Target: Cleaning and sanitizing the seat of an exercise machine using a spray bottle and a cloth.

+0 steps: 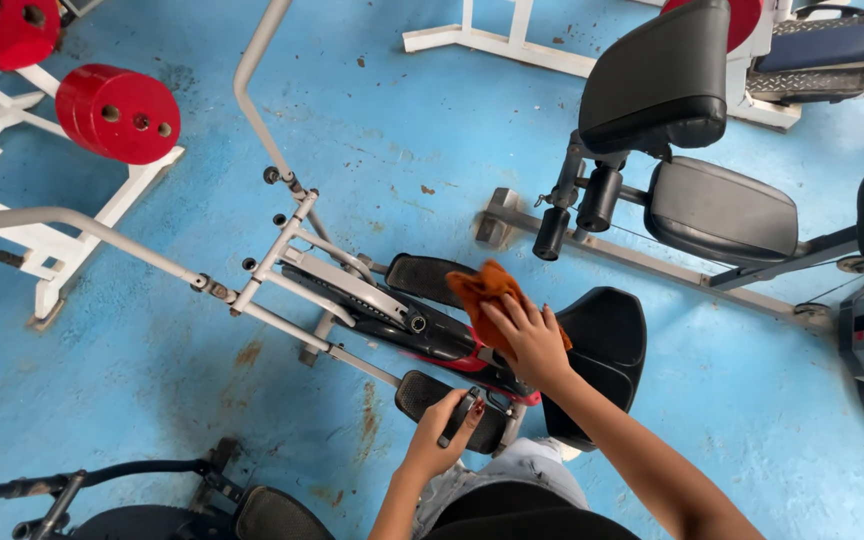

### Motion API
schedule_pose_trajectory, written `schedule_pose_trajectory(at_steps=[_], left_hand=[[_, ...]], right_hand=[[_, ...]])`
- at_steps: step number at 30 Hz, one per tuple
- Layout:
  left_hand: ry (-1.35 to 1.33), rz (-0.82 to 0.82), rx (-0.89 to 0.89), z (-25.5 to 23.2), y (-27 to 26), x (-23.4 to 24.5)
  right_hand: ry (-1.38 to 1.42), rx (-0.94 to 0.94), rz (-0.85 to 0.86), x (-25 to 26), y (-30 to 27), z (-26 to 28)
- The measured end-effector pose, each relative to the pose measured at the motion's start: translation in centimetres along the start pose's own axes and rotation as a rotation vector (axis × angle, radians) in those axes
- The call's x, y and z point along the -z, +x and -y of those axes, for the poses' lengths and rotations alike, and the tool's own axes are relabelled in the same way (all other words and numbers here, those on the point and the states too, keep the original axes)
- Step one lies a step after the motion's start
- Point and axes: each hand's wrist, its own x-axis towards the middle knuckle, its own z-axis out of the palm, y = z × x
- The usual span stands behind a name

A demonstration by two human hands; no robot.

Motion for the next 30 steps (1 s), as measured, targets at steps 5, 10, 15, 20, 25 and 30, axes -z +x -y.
schedule_pose_trajectory(at_steps=[5, 10, 15, 20, 25, 30], left_hand=[[-0.038, -0.078, -0.021, 1.3, -0.4, 0.4], [-0.146, -0.070, 0.044, 2.1, -1.8, 0.4], [-0.196, -0.115, 0.056, 4.3, -2.7, 0.3], [-0.168, -0.126, 0.100, 5.1, -2.0, 1.0], [-0.150, -0.086, 0.032, 3.9, 0.0, 1.7], [-0.118, -0.031, -0.051, 1.5, 1.7, 1.0]], right_hand=[[0.306, -0.351, 0.358, -2.5, 5.1, 0.1], [0.573, -0.503, 0.280, -2.0, 5.2, -0.5], [1.526, -1.014, 0.130, 1.5, 2.4, -2.4], [2.415, -0.848, -0.624, 6.4, -6.5, -6.8], [1.824, -0.711, -0.413, 12.0, -15.9, -11.3], [0.903, -0.515, 0.249, 15.8, -11.5, -4.3]])
